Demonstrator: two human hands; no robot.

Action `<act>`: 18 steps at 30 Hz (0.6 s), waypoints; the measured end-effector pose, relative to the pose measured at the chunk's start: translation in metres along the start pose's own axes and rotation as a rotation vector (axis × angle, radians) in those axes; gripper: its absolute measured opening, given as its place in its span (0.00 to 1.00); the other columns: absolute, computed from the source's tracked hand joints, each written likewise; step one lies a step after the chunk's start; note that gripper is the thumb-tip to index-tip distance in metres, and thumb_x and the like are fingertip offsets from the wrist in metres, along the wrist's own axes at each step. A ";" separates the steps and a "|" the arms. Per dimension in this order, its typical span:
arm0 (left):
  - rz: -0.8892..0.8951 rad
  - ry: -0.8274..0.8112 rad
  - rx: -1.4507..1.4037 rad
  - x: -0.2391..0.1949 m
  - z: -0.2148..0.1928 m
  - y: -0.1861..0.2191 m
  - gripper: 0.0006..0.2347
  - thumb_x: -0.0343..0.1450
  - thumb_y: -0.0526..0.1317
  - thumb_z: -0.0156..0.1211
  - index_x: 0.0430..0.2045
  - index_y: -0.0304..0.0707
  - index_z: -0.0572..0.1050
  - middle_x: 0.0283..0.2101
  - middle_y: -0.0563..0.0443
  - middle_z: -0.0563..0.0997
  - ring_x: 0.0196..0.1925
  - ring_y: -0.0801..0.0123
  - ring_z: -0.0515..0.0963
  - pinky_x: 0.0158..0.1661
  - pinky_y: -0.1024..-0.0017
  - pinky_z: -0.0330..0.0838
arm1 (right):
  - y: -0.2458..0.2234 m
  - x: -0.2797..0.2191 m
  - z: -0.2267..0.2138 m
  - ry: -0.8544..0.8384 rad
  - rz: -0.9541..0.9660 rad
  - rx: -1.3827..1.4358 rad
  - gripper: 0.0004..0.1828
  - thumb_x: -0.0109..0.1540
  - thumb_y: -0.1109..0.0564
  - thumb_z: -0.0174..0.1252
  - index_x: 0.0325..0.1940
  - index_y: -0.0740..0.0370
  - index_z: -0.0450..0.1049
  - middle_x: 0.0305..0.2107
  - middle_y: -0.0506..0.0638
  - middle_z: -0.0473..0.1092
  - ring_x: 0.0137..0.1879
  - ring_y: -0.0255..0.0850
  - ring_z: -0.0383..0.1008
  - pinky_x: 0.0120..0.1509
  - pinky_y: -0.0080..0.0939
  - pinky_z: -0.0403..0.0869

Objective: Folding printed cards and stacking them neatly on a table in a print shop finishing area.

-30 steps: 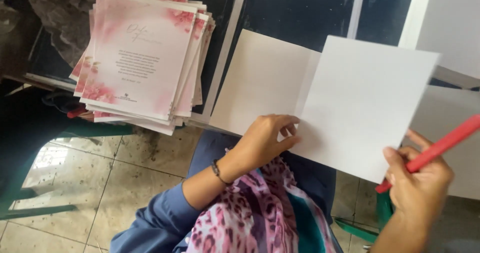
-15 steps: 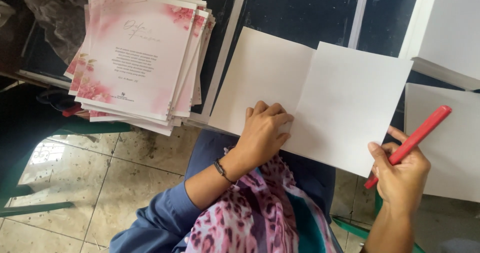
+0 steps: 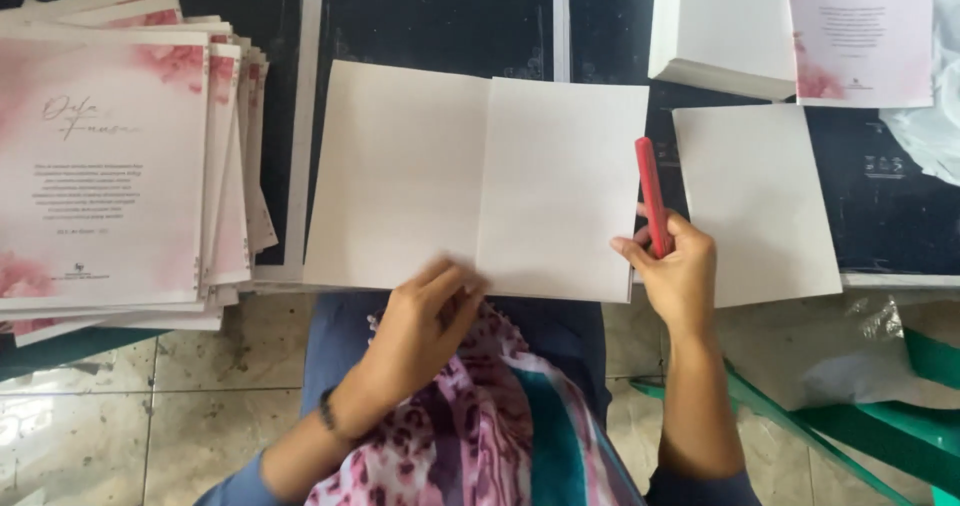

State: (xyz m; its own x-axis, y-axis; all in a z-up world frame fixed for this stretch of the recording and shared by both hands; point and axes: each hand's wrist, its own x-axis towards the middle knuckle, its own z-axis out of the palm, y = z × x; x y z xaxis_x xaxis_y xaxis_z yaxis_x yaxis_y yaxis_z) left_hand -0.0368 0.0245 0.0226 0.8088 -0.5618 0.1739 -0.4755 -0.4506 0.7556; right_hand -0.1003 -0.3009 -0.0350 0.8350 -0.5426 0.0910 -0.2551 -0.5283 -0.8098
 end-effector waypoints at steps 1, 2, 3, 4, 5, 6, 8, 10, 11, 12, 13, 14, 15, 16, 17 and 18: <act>-0.143 -0.131 -0.285 -0.008 -0.006 0.000 0.08 0.70 0.35 0.62 0.41 0.38 0.82 0.35 0.40 0.83 0.38 0.48 0.83 0.39 0.58 0.77 | -0.001 -0.001 0.000 -0.006 0.010 -0.008 0.26 0.53 0.60 0.79 0.54 0.60 0.81 0.26 0.48 0.76 0.24 0.33 0.67 0.28 0.34 0.70; -0.287 -0.261 -0.570 -0.017 -0.013 -0.001 0.09 0.71 0.37 0.62 0.40 0.34 0.85 0.27 0.38 0.89 0.32 0.53 0.89 0.36 0.61 0.81 | -0.003 -0.002 -0.001 -0.012 0.019 -0.016 0.26 0.53 0.61 0.79 0.54 0.61 0.81 0.27 0.50 0.76 0.24 0.34 0.68 0.29 0.35 0.70; -0.289 -0.257 -0.566 -0.027 -0.010 -0.010 0.09 0.71 0.37 0.62 0.40 0.34 0.85 0.27 0.38 0.89 0.32 0.53 0.89 0.36 0.61 0.81 | -0.005 -0.001 -0.001 -0.015 0.017 -0.012 0.26 0.53 0.61 0.79 0.54 0.61 0.81 0.27 0.50 0.76 0.24 0.34 0.68 0.29 0.35 0.70; -0.364 -0.195 -0.858 -0.037 -0.007 -0.019 0.14 0.70 0.33 0.61 0.49 0.28 0.79 0.38 0.32 0.87 0.41 0.50 0.88 0.43 0.57 0.81 | -0.007 -0.001 -0.002 -0.017 0.024 -0.034 0.25 0.54 0.61 0.78 0.54 0.62 0.81 0.27 0.51 0.76 0.23 0.36 0.69 0.29 0.37 0.70; -0.435 -0.127 -1.148 -0.046 -0.004 -0.028 0.20 0.69 0.28 0.60 0.57 0.22 0.73 0.49 0.27 0.86 0.50 0.47 0.87 0.50 0.54 0.80 | -0.010 -0.001 -0.003 -0.017 0.031 -0.054 0.25 0.54 0.62 0.78 0.54 0.63 0.80 0.27 0.52 0.76 0.23 0.37 0.70 0.28 0.39 0.71; -0.433 -0.124 -1.144 -0.053 -0.002 -0.034 0.20 0.69 0.28 0.60 0.57 0.22 0.73 0.49 0.27 0.86 0.50 0.47 0.87 0.50 0.54 0.80 | -0.008 0.000 -0.002 -0.018 0.028 -0.050 0.25 0.54 0.62 0.78 0.54 0.63 0.80 0.27 0.52 0.76 0.23 0.37 0.70 0.28 0.39 0.71; -0.386 0.110 -1.312 -0.068 0.003 -0.045 0.30 0.65 0.22 0.57 0.66 0.29 0.64 0.60 0.26 0.79 0.61 0.39 0.80 0.57 0.51 0.76 | -0.004 0.000 -0.001 -0.015 0.016 -0.059 0.24 0.53 0.62 0.78 0.53 0.64 0.80 0.27 0.51 0.76 0.23 0.38 0.70 0.29 0.39 0.71; -0.266 0.140 -1.295 -0.053 0.002 -0.054 0.31 0.68 0.23 0.54 0.70 0.32 0.58 0.63 0.26 0.75 0.64 0.38 0.75 0.60 0.45 0.70 | -0.013 0.004 0.004 -0.022 -0.010 -0.078 0.22 0.53 0.61 0.78 0.50 0.64 0.81 0.26 0.51 0.76 0.23 0.39 0.71 0.28 0.39 0.71; -0.157 0.164 -1.278 -0.047 0.001 -0.058 0.33 0.70 0.23 0.52 0.74 0.35 0.52 0.66 0.27 0.72 0.68 0.37 0.71 0.64 0.39 0.64 | -0.018 0.004 0.006 -0.031 -0.027 -0.103 0.20 0.52 0.61 0.79 0.47 0.64 0.82 0.25 0.51 0.76 0.22 0.40 0.72 0.27 0.40 0.71; -0.157 0.167 -1.275 -0.029 0.024 -0.112 0.33 0.70 0.23 0.52 0.74 0.35 0.52 0.66 0.27 0.72 0.68 0.37 0.71 0.64 0.39 0.64 | -0.025 0.004 0.012 -0.033 -0.028 -0.099 0.20 0.52 0.61 0.79 0.47 0.64 0.82 0.25 0.51 0.76 0.22 0.40 0.72 0.27 0.40 0.71; -0.323 0.239 -2.004 -0.026 0.051 -0.162 0.28 0.73 0.25 0.49 0.71 0.33 0.57 0.67 0.27 0.70 0.66 0.36 0.70 0.65 0.44 0.63 | -0.033 0.005 0.018 -0.036 -0.065 -0.114 0.19 0.53 0.61 0.78 0.45 0.66 0.81 0.24 0.54 0.76 0.23 0.44 0.73 0.27 0.42 0.70; -0.499 0.300 -2.733 -0.034 0.084 -0.204 0.23 0.75 0.27 0.47 0.69 0.32 0.62 0.67 0.27 0.69 0.65 0.35 0.70 0.65 0.49 0.63 | -0.040 0.007 0.024 -0.040 -0.102 -0.129 0.17 0.54 0.61 0.77 0.44 0.67 0.81 0.23 0.57 0.75 0.23 0.47 0.74 0.27 0.43 0.70; -0.496 0.299 -2.731 0.008 0.057 -0.143 0.23 0.75 0.27 0.47 0.69 0.32 0.62 0.67 0.27 0.69 0.65 0.35 0.70 0.65 0.49 0.63 | -0.033 0.011 0.027 -0.039 -0.104 -0.126 0.17 0.54 0.61 0.77 0.44 0.67 0.81 0.23 0.57 0.75 0.23 0.47 0.74 0.27 0.43 0.70; -0.381 0.163 -2.056 0.036 0.034 -0.074 0.26 0.76 0.41 0.48 0.72 0.39 0.57 0.55 0.43 0.65 0.51 0.57 0.66 0.49 0.66 0.62 | -0.026 0.016 0.030 -0.043 -0.126 -0.158 0.16 0.56 0.58 0.76 0.44 0.68 0.81 0.22 0.58 0.74 0.22 0.48 0.73 0.26 0.43 0.68; -0.263 0.043 -1.381 0.049 0.015 -0.001 0.31 0.77 0.54 0.48 0.76 0.47 0.52 0.42 0.60 0.62 0.37 0.79 0.63 0.32 0.83 0.62 | -0.018 0.020 0.031 -0.045 -0.148 -0.193 0.17 0.58 0.55 0.76 0.45 0.68 0.82 0.22 0.59 0.73 0.21 0.48 0.72 0.25 0.43 0.67; -0.261 0.042 -1.381 0.051 0.022 0.000 0.31 0.77 0.54 0.48 0.76 0.47 0.52 0.42 0.60 0.62 0.37 0.79 0.63 0.32 0.83 0.62 | -0.037 0.015 0.026 -0.043 -0.148 -0.193 0.17 0.58 0.55 0.76 0.45 0.68 0.82 0.22 0.59 0.73 0.21 0.48 0.72 0.25 0.43 0.67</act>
State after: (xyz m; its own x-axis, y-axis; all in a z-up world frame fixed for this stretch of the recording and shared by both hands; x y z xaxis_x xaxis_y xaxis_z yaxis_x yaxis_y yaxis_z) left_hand -0.0034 -0.0197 0.0178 0.8410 -0.5370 -0.0657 0.3868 0.5118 0.7671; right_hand -0.0656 -0.2723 -0.0191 0.8892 -0.4239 0.1725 -0.2133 -0.7173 -0.6633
